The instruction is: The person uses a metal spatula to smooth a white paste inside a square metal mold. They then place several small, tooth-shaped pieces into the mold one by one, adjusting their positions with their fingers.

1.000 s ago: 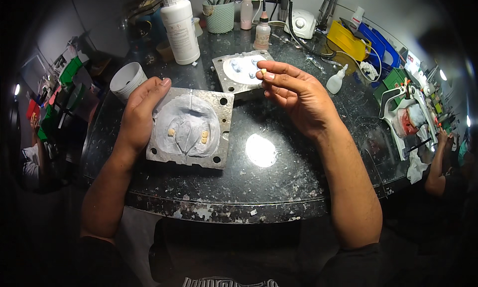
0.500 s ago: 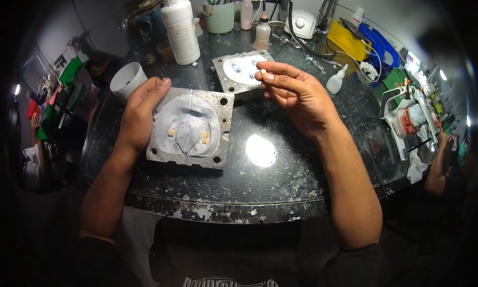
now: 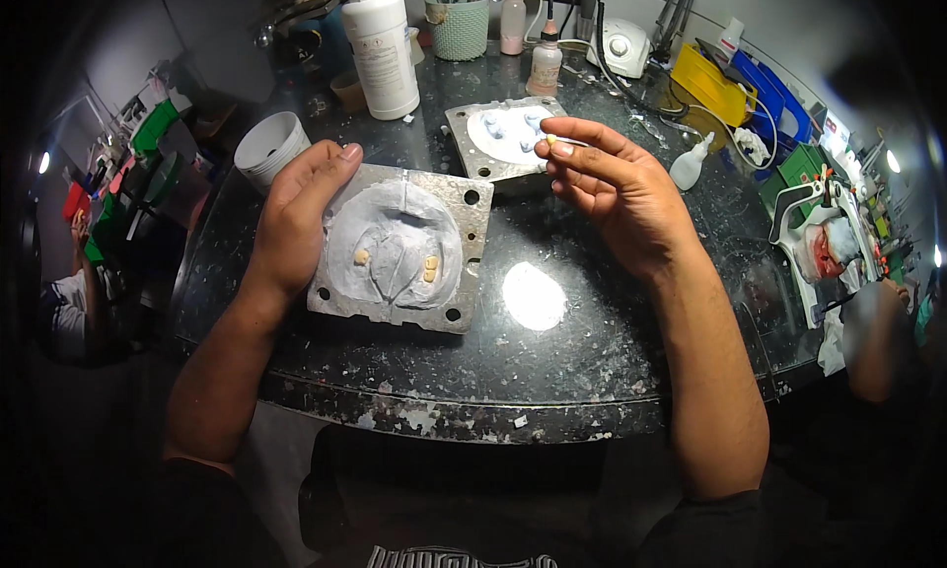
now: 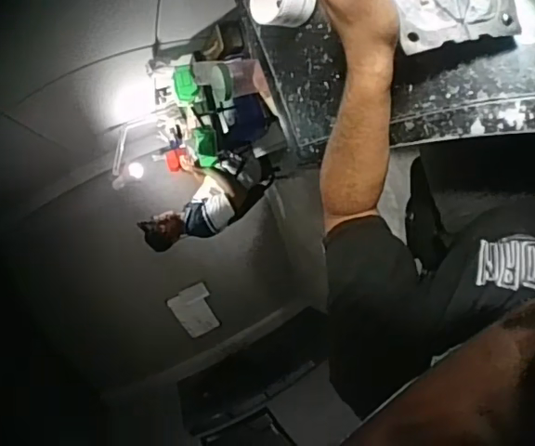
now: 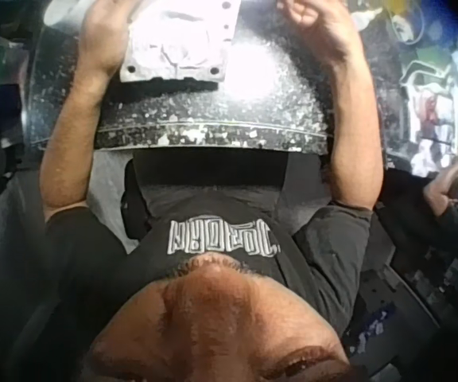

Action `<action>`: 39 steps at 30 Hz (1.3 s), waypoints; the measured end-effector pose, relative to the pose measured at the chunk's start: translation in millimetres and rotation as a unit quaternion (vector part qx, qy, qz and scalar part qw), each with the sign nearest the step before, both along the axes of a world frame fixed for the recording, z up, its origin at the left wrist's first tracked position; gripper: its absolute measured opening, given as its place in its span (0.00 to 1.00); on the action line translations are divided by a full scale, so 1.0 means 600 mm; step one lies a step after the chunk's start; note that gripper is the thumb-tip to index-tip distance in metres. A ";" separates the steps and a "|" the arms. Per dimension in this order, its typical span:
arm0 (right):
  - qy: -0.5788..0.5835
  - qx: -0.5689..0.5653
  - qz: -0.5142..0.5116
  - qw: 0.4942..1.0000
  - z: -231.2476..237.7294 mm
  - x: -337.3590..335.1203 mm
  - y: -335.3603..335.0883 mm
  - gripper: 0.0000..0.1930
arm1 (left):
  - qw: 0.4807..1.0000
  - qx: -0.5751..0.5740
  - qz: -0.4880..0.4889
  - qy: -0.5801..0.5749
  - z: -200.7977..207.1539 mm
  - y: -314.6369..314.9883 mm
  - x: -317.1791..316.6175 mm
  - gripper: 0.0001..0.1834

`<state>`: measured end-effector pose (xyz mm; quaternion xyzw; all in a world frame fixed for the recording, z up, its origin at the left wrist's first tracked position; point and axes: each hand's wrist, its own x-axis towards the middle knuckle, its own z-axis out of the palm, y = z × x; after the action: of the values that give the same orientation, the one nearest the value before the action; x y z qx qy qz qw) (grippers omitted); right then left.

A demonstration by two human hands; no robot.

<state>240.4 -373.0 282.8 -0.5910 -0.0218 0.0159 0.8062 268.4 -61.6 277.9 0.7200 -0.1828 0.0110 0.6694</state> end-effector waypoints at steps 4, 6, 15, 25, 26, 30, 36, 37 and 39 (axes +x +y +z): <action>-0.002 0.008 0.008 1.000 -0.001 0.001 -0.002 0.18 | 1.000 -0.013 -0.013 -0.002 -0.007 0.002 0.004 0.19; 0.001 0.011 0.012 1.000 -0.002 0.002 -0.005 0.18 | 1.000 -0.015 -0.014 -0.002 -0.006 0.002 0.003 0.18; 0.001 0.002 0.005 1.000 0.001 0.000 -0.001 0.18 | 1.000 -0.025 -0.016 0.001 -0.006 0.001 0.003 0.18; -0.001 -0.011 0.002 1.000 0.003 -0.002 0.003 0.19 | 1.000 -0.008 -0.006 -0.005 -0.001 0.000 -0.001 0.18; -0.001 -0.012 0.002 1.000 0.003 -0.002 0.003 0.19 | 1.000 -0.008 -0.006 -0.003 -0.001 -0.001 -0.001 0.18; -0.005 -0.008 0.009 1.000 0.000 0.000 -0.001 0.19 | 1.000 0.002 -0.004 -0.008 -0.002 0.002 0.000 0.18; -0.003 -0.014 0.007 1.000 0.002 -0.002 -0.001 0.20 | 1.000 -0.005 0.003 -0.004 0.000 -0.002 -0.002 0.18; -0.003 -0.015 0.006 1.000 0.002 -0.002 -0.001 0.20 | 1.000 -0.002 0.003 -0.003 0.001 -0.002 -0.002 0.19; -0.005 -0.018 0.003 1.000 0.002 -0.002 -0.001 0.20 | 1.000 0.002 0.002 -0.003 0.000 0.000 -0.001 0.19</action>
<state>239.4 -373.5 283.9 -0.6050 -0.0273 0.0160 0.7956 267.6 -61.6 277.9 0.7220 -0.1833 0.0138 0.6671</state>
